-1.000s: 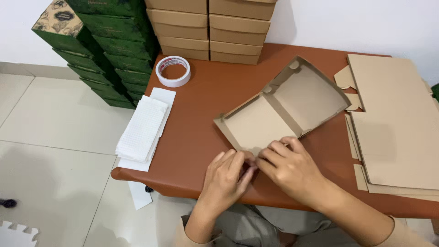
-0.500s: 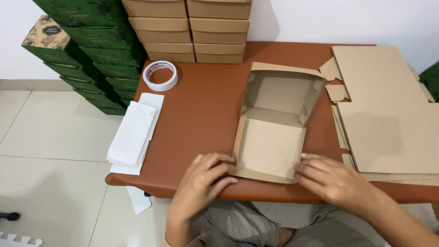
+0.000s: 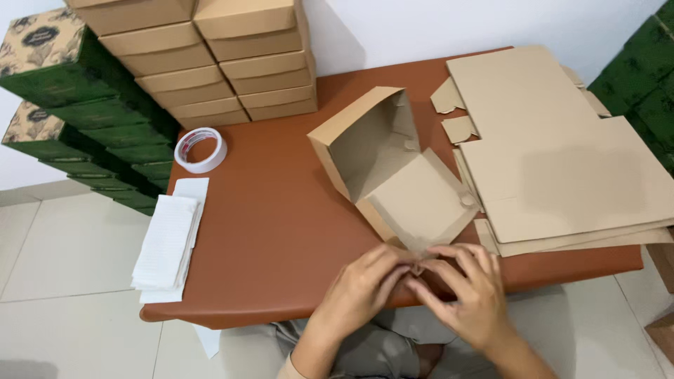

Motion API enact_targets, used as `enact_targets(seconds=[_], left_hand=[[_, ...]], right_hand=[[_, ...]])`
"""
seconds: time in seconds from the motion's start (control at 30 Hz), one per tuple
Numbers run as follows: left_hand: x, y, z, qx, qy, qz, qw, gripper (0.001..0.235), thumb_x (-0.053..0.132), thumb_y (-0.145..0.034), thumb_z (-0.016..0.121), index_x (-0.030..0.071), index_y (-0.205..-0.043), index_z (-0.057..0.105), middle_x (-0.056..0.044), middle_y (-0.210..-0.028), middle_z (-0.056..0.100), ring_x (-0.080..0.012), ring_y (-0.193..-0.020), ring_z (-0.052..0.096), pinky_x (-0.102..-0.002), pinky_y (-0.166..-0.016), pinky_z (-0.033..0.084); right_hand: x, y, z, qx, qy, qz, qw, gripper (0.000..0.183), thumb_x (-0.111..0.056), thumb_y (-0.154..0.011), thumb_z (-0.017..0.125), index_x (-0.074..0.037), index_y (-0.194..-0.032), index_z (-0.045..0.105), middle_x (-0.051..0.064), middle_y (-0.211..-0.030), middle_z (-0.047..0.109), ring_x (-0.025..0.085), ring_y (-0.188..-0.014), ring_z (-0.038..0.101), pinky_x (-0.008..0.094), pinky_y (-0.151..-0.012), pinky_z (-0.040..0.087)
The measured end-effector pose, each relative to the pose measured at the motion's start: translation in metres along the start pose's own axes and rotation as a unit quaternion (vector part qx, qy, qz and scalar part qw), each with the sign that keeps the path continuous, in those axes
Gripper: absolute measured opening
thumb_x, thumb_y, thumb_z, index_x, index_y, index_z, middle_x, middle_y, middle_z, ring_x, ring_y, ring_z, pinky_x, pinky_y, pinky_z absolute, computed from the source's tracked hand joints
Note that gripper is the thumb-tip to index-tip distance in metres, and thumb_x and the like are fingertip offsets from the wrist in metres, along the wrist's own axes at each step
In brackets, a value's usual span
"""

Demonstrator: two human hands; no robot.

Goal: The person assembles flat cardboard pieces into small boxes by folding and tucking the flaps. They place white paper sheets inside the finished boxes and stack them on the table. The person repeats this process with multiple cardboard pieces.

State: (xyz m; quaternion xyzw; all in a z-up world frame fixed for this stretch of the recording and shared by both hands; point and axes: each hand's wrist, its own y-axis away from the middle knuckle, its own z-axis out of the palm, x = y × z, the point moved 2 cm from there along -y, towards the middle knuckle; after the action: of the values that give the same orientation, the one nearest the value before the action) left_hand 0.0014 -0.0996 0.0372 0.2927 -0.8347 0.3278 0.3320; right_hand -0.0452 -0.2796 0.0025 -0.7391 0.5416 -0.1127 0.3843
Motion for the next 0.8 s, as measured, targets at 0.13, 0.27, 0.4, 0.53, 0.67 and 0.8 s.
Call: enact_targets(seconds=[0.13, 0.27, 0.4, 0.53, 0.67, 0.8], left_hand=[[-0.003, -0.017, -0.006, 0.059, -0.205, 0.097, 0.972, 0.030, 0.010, -0.101, 0.059, 0.003, -0.130, 0.057, -0.011, -0.120, 0.062, -0.0284, -0.101, 0.053, -0.039, -0.080, 0.044], [-0.010, -0.030, -0.011, 0.027, -0.278, 0.076, 0.957, 0.013, 0.019, -0.096, 0.065, 0.012, -0.106, 0.067, -0.001, -0.107, 0.063, -0.0225, -0.107, 0.056, -0.049, -0.107, 0.026], [-0.005, -0.030, -0.010, 0.003, -0.263, 0.064, 0.963, 0.011, 0.026, -0.097, 0.065, 0.015, -0.101, 0.065, 0.000, -0.091, 0.058, -0.0191, -0.094, 0.057, -0.054, -0.112, 0.021], [-0.001, -0.028, 0.005, 0.029, -0.302, 0.063, 0.951, 0.019, 0.034, -0.095, 0.068, 0.016, -0.098, 0.062, -0.003, -0.105, 0.057, -0.0236, -0.098, 0.055, -0.055, -0.106, 0.024], [0.000, -0.023, 0.011, 0.053, -0.278, 0.057, 0.957, 0.018, 0.020, -0.095, 0.066, 0.016, -0.083, 0.053, 0.004, -0.081, 0.057, -0.0179, -0.086, 0.055, -0.049, -0.102, 0.024], [-0.006, -0.011, 0.024, 0.071, -0.328, 0.070, 0.939, 0.018, 0.010, -0.097, 0.058, 0.015, -0.082, 0.049, 0.004, -0.080, 0.054, -0.0181, -0.078, 0.053, -0.044, -0.097, 0.028]], right_hand=[[0.000, -0.001, 0.000, 0.017, -0.060, 0.045, 0.997, 0.005, -0.018, -0.087, 0.074, -0.016, -0.091, 0.074, -0.006, -0.099, 0.072, 0.018, -0.093, 0.058, 0.032, -0.083, 0.041], [0.005, -0.004, -0.005, 0.024, -0.110, 0.050, 0.992, 0.003, -0.015, -0.088, 0.070, -0.014, -0.086, 0.070, -0.004, -0.091, 0.074, 0.018, -0.084, 0.060, 0.031, -0.079, 0.042], [0.018, 0.002, -0.006, 0.068, -0.157, 0.069, 0.983, 0.004, -0.006, -0.086, 0.071, -0.006, -0.085, 0.067, 0.004, -0.087, 0.074, 0.017, -0.077, 0.065, 0.032, -0.080, 0.049], [0.023, 0.009, -0.003, 0.055, -0.174, 0.061, 0.981, 0.006, -0.011, -0.090, 0.068, -0.005, -0.088, 0.066, 0.005, -0.091, 0.075, 0.020, -0.081, 0.066, 0.033, -0.079, 0.052], [0.023, 0.010, -0.004, 0.057, -0.185, 0.056, 0.979, 0.007, -0.010, -0.092, 0.064, -0.005, -0.088, 0.063, 0.007, -0.089, 0.073, 0.021, -0.079, 0.066, 0.034, -0.079, 0.052], [0.021, 0.012, -0.001, 0.052, -0.149, 0.129, 0.979, 0.008, -0.013, -0.094, 0.062, -0.007, -0.090, 0.064, 0.001, -0.088, 0.071, 0.019, -0.081, 0.062, 0.030, -0.075, 0.052]])
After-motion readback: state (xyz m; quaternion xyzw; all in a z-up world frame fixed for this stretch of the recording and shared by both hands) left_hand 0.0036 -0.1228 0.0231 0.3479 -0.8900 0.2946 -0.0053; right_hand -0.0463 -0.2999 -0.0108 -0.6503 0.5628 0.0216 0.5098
